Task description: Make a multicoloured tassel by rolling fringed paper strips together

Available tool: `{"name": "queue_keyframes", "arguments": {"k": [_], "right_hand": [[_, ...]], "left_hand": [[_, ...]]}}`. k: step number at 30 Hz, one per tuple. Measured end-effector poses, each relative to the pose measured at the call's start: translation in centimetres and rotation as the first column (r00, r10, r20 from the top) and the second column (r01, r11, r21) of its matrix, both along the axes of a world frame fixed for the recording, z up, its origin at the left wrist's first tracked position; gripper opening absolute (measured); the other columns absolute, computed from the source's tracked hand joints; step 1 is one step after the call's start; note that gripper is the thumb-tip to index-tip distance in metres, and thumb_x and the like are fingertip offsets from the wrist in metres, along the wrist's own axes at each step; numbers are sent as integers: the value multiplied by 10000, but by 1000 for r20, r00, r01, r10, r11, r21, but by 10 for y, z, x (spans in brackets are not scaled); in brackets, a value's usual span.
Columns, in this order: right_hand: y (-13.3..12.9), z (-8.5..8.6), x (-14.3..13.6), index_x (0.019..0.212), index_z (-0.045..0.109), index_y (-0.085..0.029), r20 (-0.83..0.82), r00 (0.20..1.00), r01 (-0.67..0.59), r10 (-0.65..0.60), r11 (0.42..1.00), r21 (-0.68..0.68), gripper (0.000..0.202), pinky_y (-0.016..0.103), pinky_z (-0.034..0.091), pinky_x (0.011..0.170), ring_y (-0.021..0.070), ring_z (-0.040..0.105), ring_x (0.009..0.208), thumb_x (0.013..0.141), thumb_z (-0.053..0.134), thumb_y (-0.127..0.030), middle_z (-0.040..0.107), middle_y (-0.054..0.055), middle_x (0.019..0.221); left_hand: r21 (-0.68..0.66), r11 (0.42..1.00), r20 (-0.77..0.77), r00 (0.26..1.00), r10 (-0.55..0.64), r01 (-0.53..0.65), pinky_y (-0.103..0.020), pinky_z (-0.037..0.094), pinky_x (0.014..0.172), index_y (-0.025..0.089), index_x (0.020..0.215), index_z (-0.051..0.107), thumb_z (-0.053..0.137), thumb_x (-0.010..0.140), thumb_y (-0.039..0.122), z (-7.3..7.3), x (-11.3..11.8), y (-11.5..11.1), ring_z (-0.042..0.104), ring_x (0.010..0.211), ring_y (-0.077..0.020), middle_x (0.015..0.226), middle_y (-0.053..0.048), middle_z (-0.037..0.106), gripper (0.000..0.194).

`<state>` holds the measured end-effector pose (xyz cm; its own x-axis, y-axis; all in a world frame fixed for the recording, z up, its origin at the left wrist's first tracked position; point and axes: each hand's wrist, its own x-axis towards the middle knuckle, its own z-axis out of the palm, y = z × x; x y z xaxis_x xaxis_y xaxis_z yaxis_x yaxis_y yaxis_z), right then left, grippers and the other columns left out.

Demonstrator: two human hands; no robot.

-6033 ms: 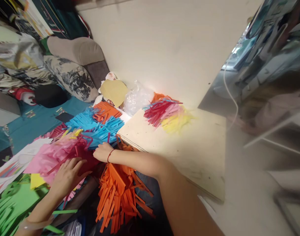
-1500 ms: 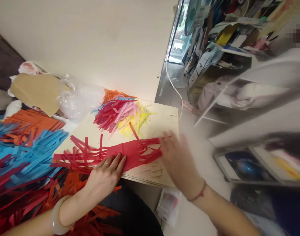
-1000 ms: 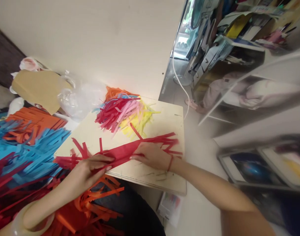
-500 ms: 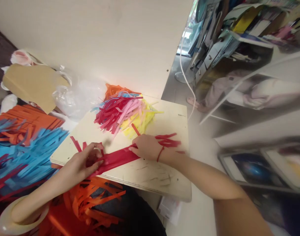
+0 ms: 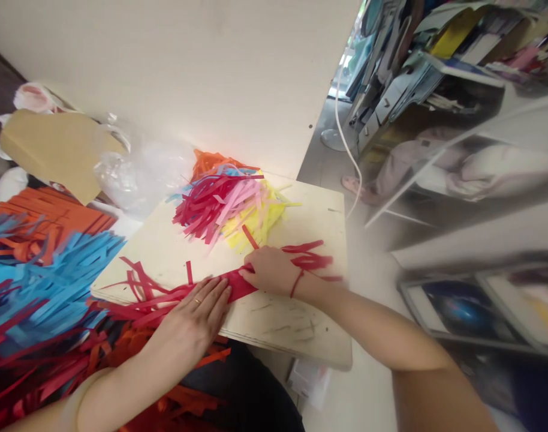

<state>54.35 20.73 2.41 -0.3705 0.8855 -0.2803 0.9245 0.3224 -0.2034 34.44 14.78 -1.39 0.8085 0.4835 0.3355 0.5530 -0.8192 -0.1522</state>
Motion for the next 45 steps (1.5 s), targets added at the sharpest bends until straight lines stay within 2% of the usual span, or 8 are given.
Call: {"name": "queue_keyframes", "arguments": {"k": [5,9,14,18,24,28,34,45], "right_hand": [[0,4,6,790,677,-158,36,999,8,-8,1000,18,270,285,371,623,208,622,781,891,525,-357,700,80,805],[-18,15,13,990,631,-128,89,994,46,-68,973,226,230,350,434,767,243,600,890,921,482,-288,674,113,941],[-48,5,5,1154,588,-106,-1,914,-379,406,853,359,301,412,363,1024,246,501,1100,910,503,-259,605,118,1149],[-47,-18,2,1106,620,-62,95,870,-480,483,791,380,261,393,438,943,242,518,1047,937,442,-152,623,136,1076],[-34,-25,25,957,691,-122,-229,881,-302,415,863,405,246,321,467,898,176,549,966,963,455,-192,661,92,978],[-21,-18,33,843,715,-148,-460,844,-192,275,957,219,171,267,451,838,139,589,876,908,582,-235,688,49,916],[-10,-11,20,755,683,-143,-225,974,19,7,993,113,233,276,390,724,153,580,769,896,592,-303,672,45,782],[-2,1,4,795,698,-135,84,996,-25,22,999,42,473,308,398,715,213,625,824,965,412,-471,701,100,853]], "left_hand": [[1,1000,-50,998,29,-29,-502,491,970,-29,1153,587,330,810,22,-16,3,-1,608,1137,-330,1216,-266,614,431],[-14,1000,-70,997,12,-13,-520,478,982,-13,1147,591,311,818,7,-9,5,3,640,1086,-314,1162,-252,649,433],[-32,998,-52,997,53,-54,-521,430,1031,-22,1119,598,309,837,2,-9,11,6,644,1068,-305,1124,-258,661,405],[26,999,56,998,27,-28,-472,461,1007,8,1058,634,330,860,10,-16,7,9,669,1019,-275,1070,-216,695,363],[-74,996,247,966,71,-54,-457,500,947,108,1063,663,406,925,118,-19,-24,9,665,1022,-242,1079,-127,716,293],[-301,951,391,901,189,-69,-407,509,905,169,993,679,527,905,200,-12,-38,11,636,1002,-212,1008,-62,732,179],[-484,846,358,832,425,-224,-419,450,832,174,825,661,503,906,286,-3,-33,17,557,947,-236,905,-73,661,210],[-497,815,237,856,459,-299,-413,405,811,174,772,621,478,874,273,-3,-30,21,491,954,-261,898,-83,563,201]]}}
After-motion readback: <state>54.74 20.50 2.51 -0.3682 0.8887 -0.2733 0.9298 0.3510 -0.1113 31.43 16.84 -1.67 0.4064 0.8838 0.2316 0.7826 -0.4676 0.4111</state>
